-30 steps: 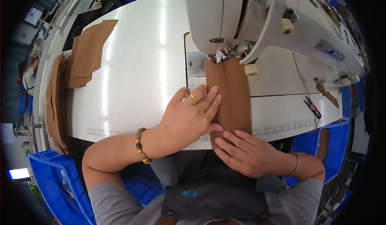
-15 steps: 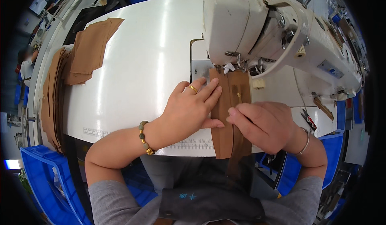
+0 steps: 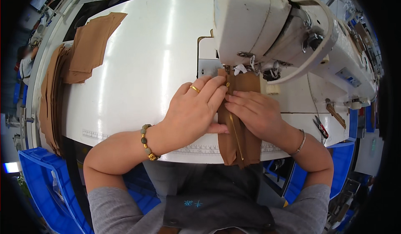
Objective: Sewing a zipper into a brown leather or synthetic material piece using an industrial sewing machine.
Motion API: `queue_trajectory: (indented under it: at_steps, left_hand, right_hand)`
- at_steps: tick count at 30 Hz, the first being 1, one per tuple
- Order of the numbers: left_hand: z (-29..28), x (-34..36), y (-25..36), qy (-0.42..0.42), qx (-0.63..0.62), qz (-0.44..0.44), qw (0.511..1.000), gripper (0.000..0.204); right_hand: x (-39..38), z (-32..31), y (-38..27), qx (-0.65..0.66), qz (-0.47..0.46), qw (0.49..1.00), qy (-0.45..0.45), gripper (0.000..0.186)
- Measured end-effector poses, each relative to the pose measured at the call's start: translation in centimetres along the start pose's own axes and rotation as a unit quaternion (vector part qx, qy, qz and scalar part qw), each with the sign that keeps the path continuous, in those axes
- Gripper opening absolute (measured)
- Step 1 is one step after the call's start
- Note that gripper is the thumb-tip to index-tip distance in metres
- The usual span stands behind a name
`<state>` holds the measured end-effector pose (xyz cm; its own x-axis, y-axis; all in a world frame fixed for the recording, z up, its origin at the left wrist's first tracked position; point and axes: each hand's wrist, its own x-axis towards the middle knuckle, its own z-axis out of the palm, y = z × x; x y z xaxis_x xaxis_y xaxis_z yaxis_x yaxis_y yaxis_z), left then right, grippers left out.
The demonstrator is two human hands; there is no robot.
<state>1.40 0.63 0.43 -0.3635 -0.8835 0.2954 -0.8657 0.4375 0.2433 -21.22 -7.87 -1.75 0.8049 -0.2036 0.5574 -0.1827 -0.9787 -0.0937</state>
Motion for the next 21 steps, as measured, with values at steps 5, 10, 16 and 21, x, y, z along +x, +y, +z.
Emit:
queue_trajectory:
  at_steps: [5, 10, 16, 21]
  left_hand:
    - [0.14, -0.11, 0.28, -0.021, 0.058, 0.012, 0.998, 0.083]
    - [-0.26, -0.23, 0.81, -0.031, 0.075, -0.017, 0.997, 0.083]
    - [-0.34, -0.08, 0.66, -0.057, 0.088, 0.006, 0.994, 0.081]
    - [-0.38, -0.04, 0.80, -0.068, 0.104, 0.007, 0.992, 0.082]
  right_hand:
    - [0.17, 0.07, -0.05, 0.002, 0.008, 1.000, 0.001, 0.026]
    - [0.58, 0.03, 0.29, 0.007, 0.081, 0.996, -0.026, 0.032]
    - [0.56, 0.18, 0.38, 0.014, 0.087, 0.995, -0.052, 0.034]
    - [0.25, 0.31, 0.41, 0.023, 0.076, 0.996, -0.049, 0.034]
